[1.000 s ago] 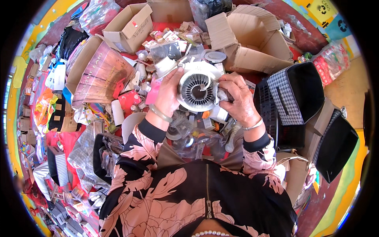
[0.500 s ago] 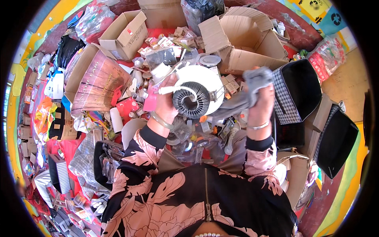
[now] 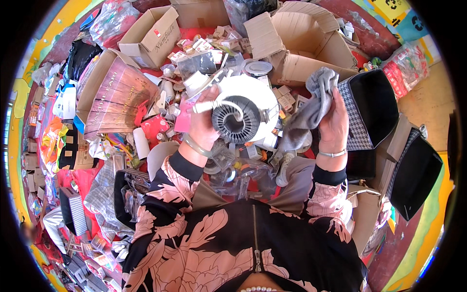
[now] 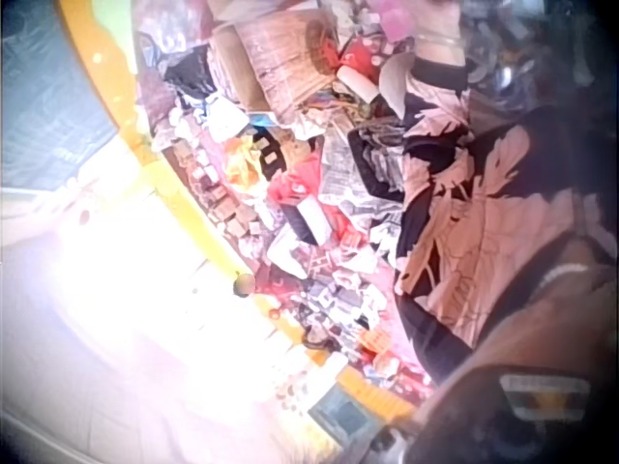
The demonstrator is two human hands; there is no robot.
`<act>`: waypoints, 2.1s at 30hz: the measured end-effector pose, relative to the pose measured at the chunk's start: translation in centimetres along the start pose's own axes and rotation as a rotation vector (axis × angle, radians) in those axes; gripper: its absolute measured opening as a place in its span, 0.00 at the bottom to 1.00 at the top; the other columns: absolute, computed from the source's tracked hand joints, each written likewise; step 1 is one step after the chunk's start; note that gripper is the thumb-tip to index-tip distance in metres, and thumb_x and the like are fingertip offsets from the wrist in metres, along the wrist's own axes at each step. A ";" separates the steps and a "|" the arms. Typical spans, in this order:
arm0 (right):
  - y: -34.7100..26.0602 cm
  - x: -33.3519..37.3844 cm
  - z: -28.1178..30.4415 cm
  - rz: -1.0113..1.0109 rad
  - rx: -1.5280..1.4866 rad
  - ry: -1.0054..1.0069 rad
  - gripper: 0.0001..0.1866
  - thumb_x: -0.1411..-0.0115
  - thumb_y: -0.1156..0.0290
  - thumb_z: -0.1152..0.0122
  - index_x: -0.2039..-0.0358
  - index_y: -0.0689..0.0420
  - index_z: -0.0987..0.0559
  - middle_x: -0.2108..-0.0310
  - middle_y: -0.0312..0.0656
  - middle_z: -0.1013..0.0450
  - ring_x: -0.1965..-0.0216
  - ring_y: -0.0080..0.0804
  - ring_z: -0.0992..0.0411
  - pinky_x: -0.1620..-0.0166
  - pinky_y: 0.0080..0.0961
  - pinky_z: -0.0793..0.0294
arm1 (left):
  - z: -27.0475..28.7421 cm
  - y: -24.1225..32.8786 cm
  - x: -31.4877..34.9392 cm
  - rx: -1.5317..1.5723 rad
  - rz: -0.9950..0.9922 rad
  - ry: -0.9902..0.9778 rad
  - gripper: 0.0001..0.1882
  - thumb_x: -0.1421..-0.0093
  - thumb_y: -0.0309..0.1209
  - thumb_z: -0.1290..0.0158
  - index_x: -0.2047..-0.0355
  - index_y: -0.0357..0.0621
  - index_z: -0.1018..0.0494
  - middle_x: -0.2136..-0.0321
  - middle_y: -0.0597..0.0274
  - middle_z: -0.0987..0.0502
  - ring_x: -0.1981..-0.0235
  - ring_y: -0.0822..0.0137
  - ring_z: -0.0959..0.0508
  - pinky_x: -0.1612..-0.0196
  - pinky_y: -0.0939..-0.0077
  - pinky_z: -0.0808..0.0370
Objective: The person sits on the floor and cleans white lamp parts using a grey cloth. They wipe the exterior and interior surfaces of the lamp shades and the fan-like internal components, handling the items one at a time and placing them into a cardboard box.
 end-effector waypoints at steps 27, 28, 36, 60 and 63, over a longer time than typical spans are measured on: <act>1.9 4.3 -7.2 0.350 0.572 -0.115 0.08 0.43 0.79 0.46 0.62 0.64 0.24 0.66 0.34 0.26 0.64 0.16 0.31 0.60 0.14 0.31 | 0.4 -2.8 -0.3 0.723 0.225 0.068 0.11 0.39 0.25 0.58 0.60 0.30 0.31 0.63 0.52 0.25 0.62 0.62 0.23 0.56 0.70 0.25; 2.4 4.9 -7.7 0.389 0.699 -0.149 0.09 0.45 0.80 0.43 0.62 0.62 0.23 0.66 0.34 0.26 0.65 0.17 0.30 0.60 0.15 0.30 | 0.5 -2.7 -0.2 0.689 0.202 0.082 0.11 0.39 0.25 0.58 0.60 0.30 0.31 0.63 0.51 0.25 0.62 0.62 0.23 0.56 0.69 0.25; 5.4 8.9 -13.0 0.907 1.385 -0.395 0.15 0.52 0.81 0.41 0.62 0.60 0.21 0.72 0.44 0.27 0.73 0.36 0.27 0.69 0.25 0.28 | -1.0 -0.9 0.0 0.653 0.124 0.051 0.18 0.34 0.35 0.64 0.53 0.34 0.34 0.60 0.54 0.26 0.59 0.63 0.24 0.54 0.68 0.26; 5.6 8.1 -9.9 0.221 0.788 -0.223 0.05 0.47 0.79 0.41 0.67 0.62 0.22 0.72 0.32 0.27 0.71 0.14 0.32 0.67 0.12 0.32 | 0.7 1.5 -0.1 0.519 -0.030 0.245 0.12 0.36 0.32 0.57 0.63 0.34 0.29 0.69 0.59 0.24 0.68 0.70 0.23 0.65 0.77 0.25; 5.6 8.1 -10.0 0.262 0.771 -0.192 0.04 0.47 0.79 0.40 0.70 0.61 0.25 0.75 0.30 0.30 0.72 0.13 0.34 0.68 0.10 0.34 | 0.3 2.6 0.4 0.414 -0.090 0.202 0.13 0.35 0.34 0.57 0.63 0.35 0.29 0.69 0.60 0.24 0.69 0.71 0.23 0.65 0.78 0.25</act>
Point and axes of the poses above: each hand's wrist, its own x-axis away from the middle knuckle, its own z-axis out of the back of the hand, y = z × x, the point moved 7 cm from there along -x, towards the middle knuckle
